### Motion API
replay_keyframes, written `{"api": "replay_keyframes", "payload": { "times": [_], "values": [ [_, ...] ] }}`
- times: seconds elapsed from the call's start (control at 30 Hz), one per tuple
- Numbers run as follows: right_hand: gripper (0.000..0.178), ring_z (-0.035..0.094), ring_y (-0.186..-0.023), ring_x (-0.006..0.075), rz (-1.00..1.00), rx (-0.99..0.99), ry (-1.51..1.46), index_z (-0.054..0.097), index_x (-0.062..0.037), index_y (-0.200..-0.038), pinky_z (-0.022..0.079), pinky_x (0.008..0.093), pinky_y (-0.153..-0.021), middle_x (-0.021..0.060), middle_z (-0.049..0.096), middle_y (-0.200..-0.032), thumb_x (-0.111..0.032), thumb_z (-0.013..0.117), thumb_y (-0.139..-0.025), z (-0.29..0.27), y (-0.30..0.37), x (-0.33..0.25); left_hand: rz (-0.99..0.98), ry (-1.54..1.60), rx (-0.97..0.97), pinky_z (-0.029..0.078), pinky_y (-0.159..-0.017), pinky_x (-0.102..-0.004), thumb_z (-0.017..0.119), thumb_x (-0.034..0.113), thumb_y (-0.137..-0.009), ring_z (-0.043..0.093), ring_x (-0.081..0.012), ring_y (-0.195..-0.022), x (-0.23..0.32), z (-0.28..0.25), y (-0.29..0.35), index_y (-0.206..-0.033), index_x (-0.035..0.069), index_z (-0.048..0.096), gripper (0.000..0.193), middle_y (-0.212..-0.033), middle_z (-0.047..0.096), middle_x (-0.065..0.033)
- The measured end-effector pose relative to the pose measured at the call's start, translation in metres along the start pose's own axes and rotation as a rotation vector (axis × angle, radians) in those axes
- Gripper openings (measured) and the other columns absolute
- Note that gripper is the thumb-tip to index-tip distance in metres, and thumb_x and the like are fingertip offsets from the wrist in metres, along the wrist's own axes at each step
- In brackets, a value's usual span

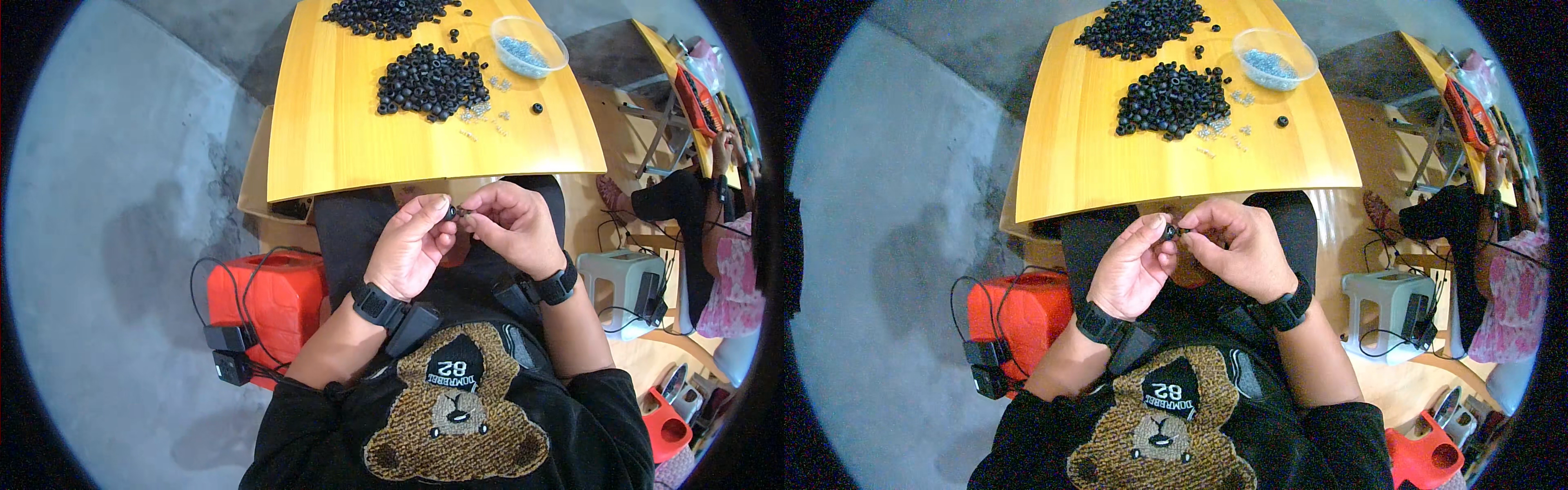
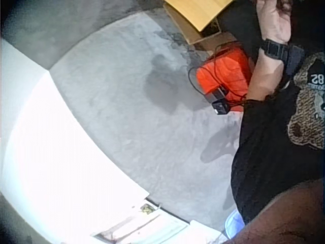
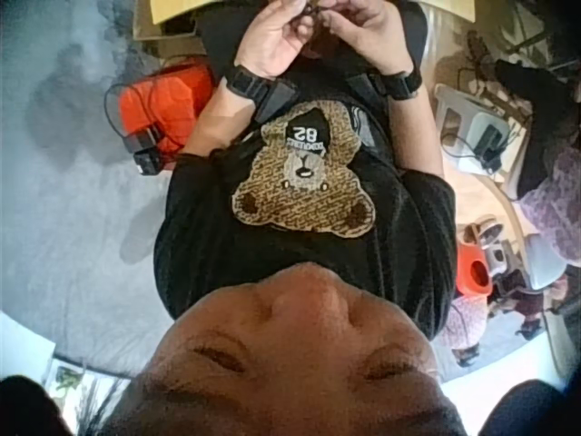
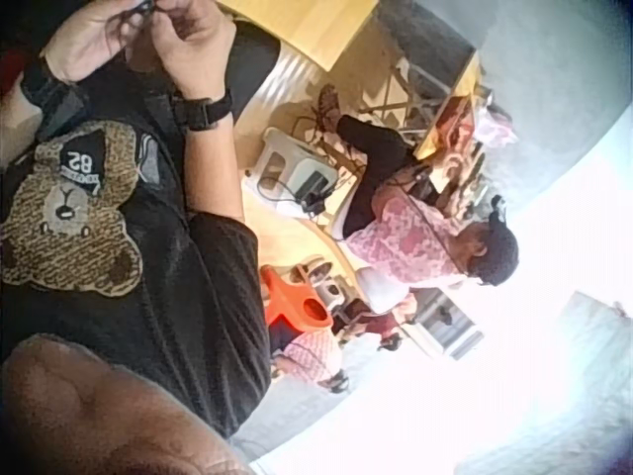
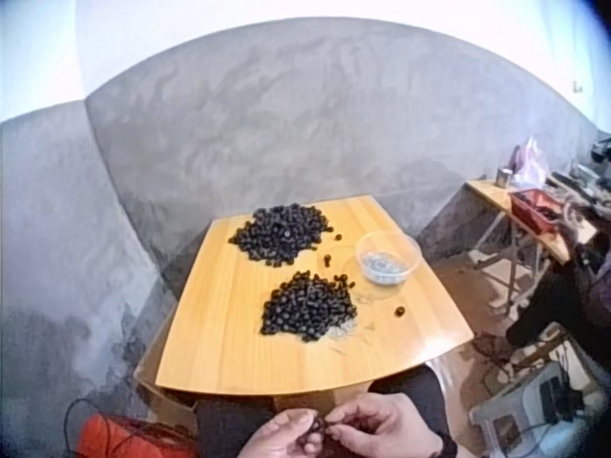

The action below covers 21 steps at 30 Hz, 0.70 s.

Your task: Assembling small black plastic and rubber components by hand.

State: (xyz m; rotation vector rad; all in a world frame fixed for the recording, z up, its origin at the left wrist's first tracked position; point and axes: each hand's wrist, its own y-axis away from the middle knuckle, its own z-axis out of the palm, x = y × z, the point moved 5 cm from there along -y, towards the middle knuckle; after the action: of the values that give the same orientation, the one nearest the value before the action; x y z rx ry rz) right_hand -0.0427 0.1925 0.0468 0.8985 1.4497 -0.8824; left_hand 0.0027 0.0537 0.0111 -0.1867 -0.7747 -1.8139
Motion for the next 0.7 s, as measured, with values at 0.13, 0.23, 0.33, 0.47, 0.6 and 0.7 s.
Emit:
{"api": "replay_keyframes", "payload": {
  "times": [0.13,0.23,0.33,0.47,0.6,0.7],
  "values": [
    [0.009,0.053,-0.059,0.0041,-0.027,0.001,0.067,0.064,-0.0016,-0.084,0.044,0.0202,-0.055,0.0008,0.062,-0.068,-0.006,0.065,-0.077,0.001,-0.001,-0.008,0.013,-0.025,0.01,0.046,-0.061,-0.0172,0.06,0.018,-0.089,0.054,-0.0058,-0.07,0.001,-0.001,-0.001,-0.097,0.009,0.059,0.012,-0.084,0.058,0.0028],
    [0.01,0.058,-0.059,0.0105,-0.08,-0.003,0.17,0.065,-0.0015,-0.085,0.046,0.0233,-0.056,0.005,0.063,-0.07,-0.007,0.065,-0.076,0.002,-0.001,-0.015,0.026,-0.053,0.024,0.045,-0.061,-0.0171,0.06,0.019,-0.089,0.054,-0.0054,-0.071,0.0,-0.001,-0.001,-0.096,0.01,0.059,0.012,-0.084,0.058,0.0035],
    [0.011,0.061,-0.061,0.0174,-0.227,0.031,0.334,0.065,-0.0021,-0.085,0.048,0.0263,-0.058,0.0085,0.064,-0.072,-0.007,0.066,-0.075,0.002,0.001,-0.027,0.031,-0.038,0.028,0.049,-0.06,-0.0186,0.063,0.014,-0.087,0.059,-0.0079,-0.069,0.0,0.002,-0.001,-0.093,0.007,0.059,0.01,-0.079,0.06,0.0002],
    [0.012,0.061,-0.063,0.0195,-0.227,0.006,0.393,0.066,-0.0025,-0.085,0.048,0.0273,-0.058,0.0096,0.064,-0.073,-0.007,0.066,-0.074,0.0,0.001,-0.032,0.03,-0.031,0.032,0.049,-0.061,-0.0186,0.062,0.014,-0.087,0.059,-0.0077,-0.069,-0.001,0.002,0.0,-0.094,0.007,0.059,0.01,-0.079,0.061,-0.0001],
    [0.012,0.061,-0.064,0.0185,-0.225,0.026,0.34,0.067,-0.0023,-0.085,0.047,0.027,-0.058,0.0096,0.064,-0.074,-0.006,0.067,-0.074,0.001,0.002,-0.028,0.034,-0.088,0.033,0.047,-0.06,-0.018,0.062,0.017,-0.088,0.056,-0.0066,-0.071,-0.003,0.0,0.0,-0.098,0.009,0.059,0.012,-0.083,0.059,0.0035],
    [0.012,0.061,-0.062,0.0164,-0.23,0.038,0.327,0.067,-0.0021,-0.086,0.047,0.0261,-0.057,0.0093,0.065,-0.074,-0.005,0.067,-0.074,0.004,0.003,-0.025,0.039,-0.095,0.041,0.047,-0.06,-0.0182,0.062,0.016,-0.088,0.056,-0.0067,-0.07,-0.003,-0.002,0.001,-0.097,0.01,0.059,0.011,-0.082,0.059,0.0037]
  ]
}}
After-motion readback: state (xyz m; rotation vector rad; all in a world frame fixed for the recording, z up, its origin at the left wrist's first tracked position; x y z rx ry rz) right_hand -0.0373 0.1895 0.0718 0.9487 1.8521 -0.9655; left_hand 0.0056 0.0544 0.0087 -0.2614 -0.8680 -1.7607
